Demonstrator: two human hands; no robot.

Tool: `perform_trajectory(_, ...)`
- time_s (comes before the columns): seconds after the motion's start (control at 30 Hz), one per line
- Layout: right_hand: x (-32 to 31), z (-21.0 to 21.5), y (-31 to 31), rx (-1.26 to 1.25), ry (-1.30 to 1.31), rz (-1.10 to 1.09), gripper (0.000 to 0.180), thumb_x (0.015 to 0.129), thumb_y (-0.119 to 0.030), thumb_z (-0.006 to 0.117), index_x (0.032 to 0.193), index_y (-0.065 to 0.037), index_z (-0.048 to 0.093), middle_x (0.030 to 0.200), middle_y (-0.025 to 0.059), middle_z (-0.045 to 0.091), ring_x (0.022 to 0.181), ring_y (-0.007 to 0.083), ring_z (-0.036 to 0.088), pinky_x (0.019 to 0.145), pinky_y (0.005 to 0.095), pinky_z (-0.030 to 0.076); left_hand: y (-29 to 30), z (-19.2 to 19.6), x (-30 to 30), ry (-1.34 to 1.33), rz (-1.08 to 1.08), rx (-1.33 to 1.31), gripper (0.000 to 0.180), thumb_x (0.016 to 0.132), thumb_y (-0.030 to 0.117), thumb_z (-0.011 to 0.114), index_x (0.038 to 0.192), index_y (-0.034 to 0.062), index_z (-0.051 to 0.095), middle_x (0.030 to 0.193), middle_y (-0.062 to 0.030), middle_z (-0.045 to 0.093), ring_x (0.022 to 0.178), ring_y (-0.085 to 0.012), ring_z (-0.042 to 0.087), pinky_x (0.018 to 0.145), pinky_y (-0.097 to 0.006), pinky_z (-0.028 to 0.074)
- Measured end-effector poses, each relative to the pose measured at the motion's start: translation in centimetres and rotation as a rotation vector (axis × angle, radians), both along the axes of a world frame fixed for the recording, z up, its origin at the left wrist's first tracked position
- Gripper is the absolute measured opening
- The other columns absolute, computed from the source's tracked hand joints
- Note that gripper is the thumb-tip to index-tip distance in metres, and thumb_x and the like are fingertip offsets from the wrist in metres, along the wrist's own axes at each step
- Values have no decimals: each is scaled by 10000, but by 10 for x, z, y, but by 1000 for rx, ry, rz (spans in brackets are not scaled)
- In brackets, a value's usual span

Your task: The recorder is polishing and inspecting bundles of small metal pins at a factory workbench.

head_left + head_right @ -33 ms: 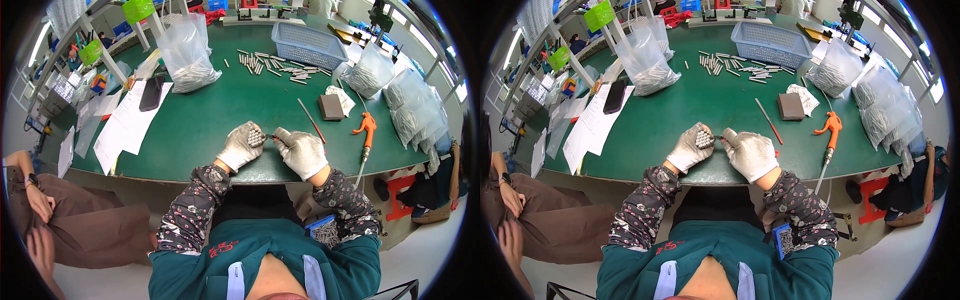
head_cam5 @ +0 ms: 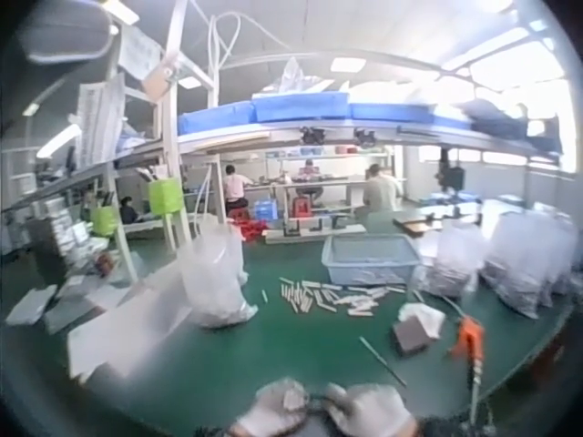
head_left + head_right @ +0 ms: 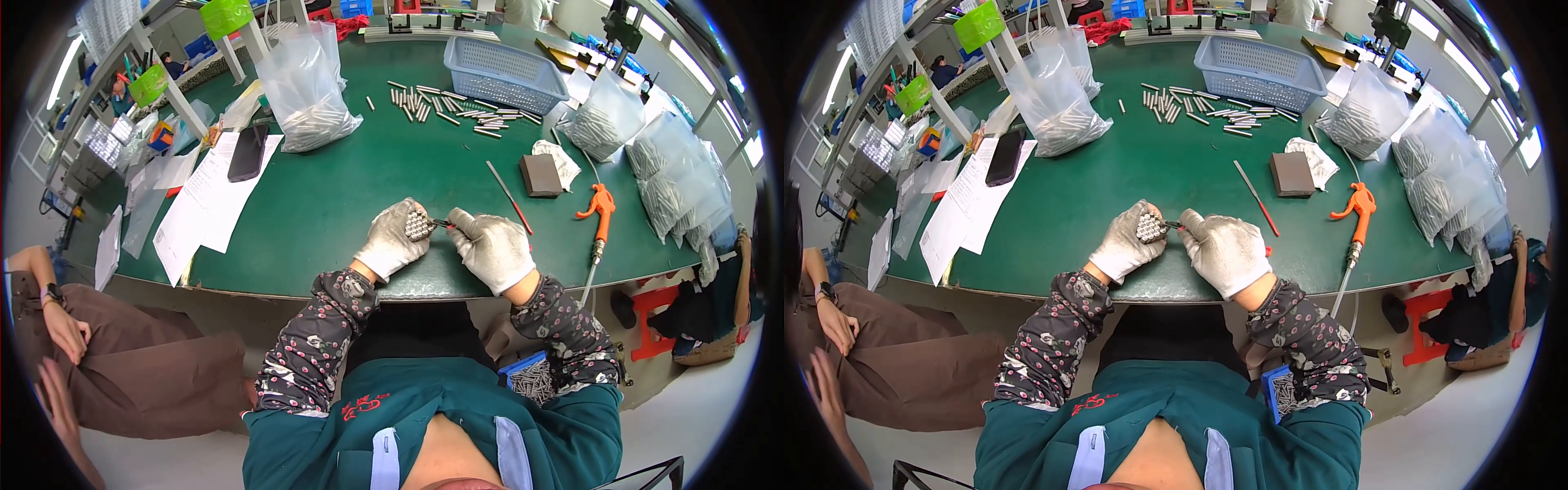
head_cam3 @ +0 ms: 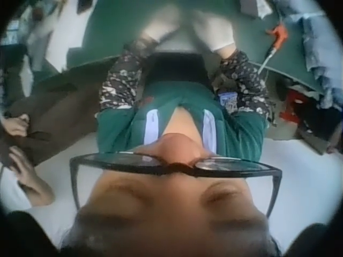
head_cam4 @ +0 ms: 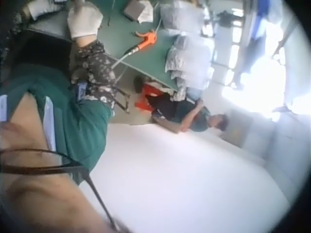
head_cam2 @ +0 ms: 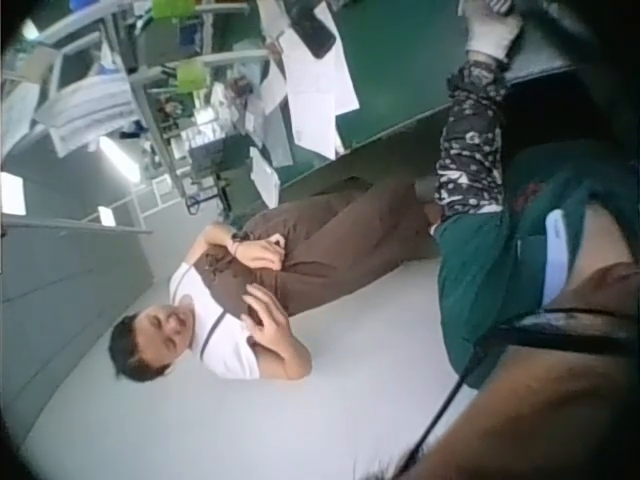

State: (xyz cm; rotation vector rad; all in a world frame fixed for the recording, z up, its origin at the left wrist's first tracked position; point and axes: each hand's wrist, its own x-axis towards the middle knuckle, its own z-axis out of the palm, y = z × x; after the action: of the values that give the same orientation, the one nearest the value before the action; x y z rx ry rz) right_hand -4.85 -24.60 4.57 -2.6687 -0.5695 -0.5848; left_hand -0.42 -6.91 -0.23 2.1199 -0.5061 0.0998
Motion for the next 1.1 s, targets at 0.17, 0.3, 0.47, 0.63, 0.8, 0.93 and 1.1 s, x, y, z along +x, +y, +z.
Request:
perform_trajectory(0.17, 2, -2, 2, 12, 10, -15, 171, 789, -230, 584, 911, -116, 622, 618, 91, 574, 608, 272, 590, 540, 376, 455, 0, 1, -2, -42, 4, 13, 322, 643, 76, 689, 898, 56, 493, 777, -57, 570, 705, -157, 568, 654, -286, 465)
perform_trajectory(0.3, 1, -3, 3, 15, 14, -22, 168, 789, -230, 584, 908, -118, 619, 619, 91, 576, 605, 272, 590, 538, 378, 454, -1, 0, -1, 16, 12, -20, 336, 610, 150, 663, 893, 65, 503, 826, -114, 576, 813, -304, 578, 733, -366, 467)
perform_trajectory(0.47, -1, 0, 7, 7, -6, -52, 158, 787, -231, 587, 890, -115, 612, 623, 88, 579, 592, 267, 587, 526, 377, 452, -2, 1, -1, 17, 19, -13, 344, 608, 152, 668, 897, 65, 503, 830, -118, 578, 815, -308, 578, 735, -370, 467)
perform_trajectory(0.63, 0, 1, 7, 8, -84, -81, 152, 784, -220, 595, 898, -120, 611, 628, 80, 582, 585, 264, 585, 520, 369, 450, -1, -5, 0, -46, 9, -27, 334, 643, 75, 693, 910, 51, 494, 792, -43, 570, 732, -140, 572, 677, -269, 472)
perform_trajectory(0.8, 4, 11, -1, 45, -100, -139, 149, 787, -210, 593, 908, -124, 610, 658, 73, 592, 601, 268, 587, 544, 368, 456, -1, -5, 1, 30, 2, -12, 339, 646, 53, 687, 924, 48, 493, 790, -31, 568, 722, -115, 570, 675, -253, 476)
perform_trajectory(0.93, 15, -3, -14, 3, -129, -132, 127, 796, -207, 565, 878, -111, 575, 626, 55, 558, 625, 239, 587, 547, 377, 451, -1, -5, 2, 85, -8, -107, 319, 616, 143, 678, 878, 67, 512, 795, -94, 581, 761, -262, 594, 701, -339, 477)
perform_trajectory(1.1, 17, -11, -18, 42, -42, -73, 148, 791, -197, 573, 898, -98, 597, 659, 90, 575, 650, 278, 585, 585, 386, 456, 1, -6, 3, 148, -18, -137, 313, 621, 120, 674, 882, 58, 513, 783, -80, 582, 751, -228, 598, 698, -321, 478)
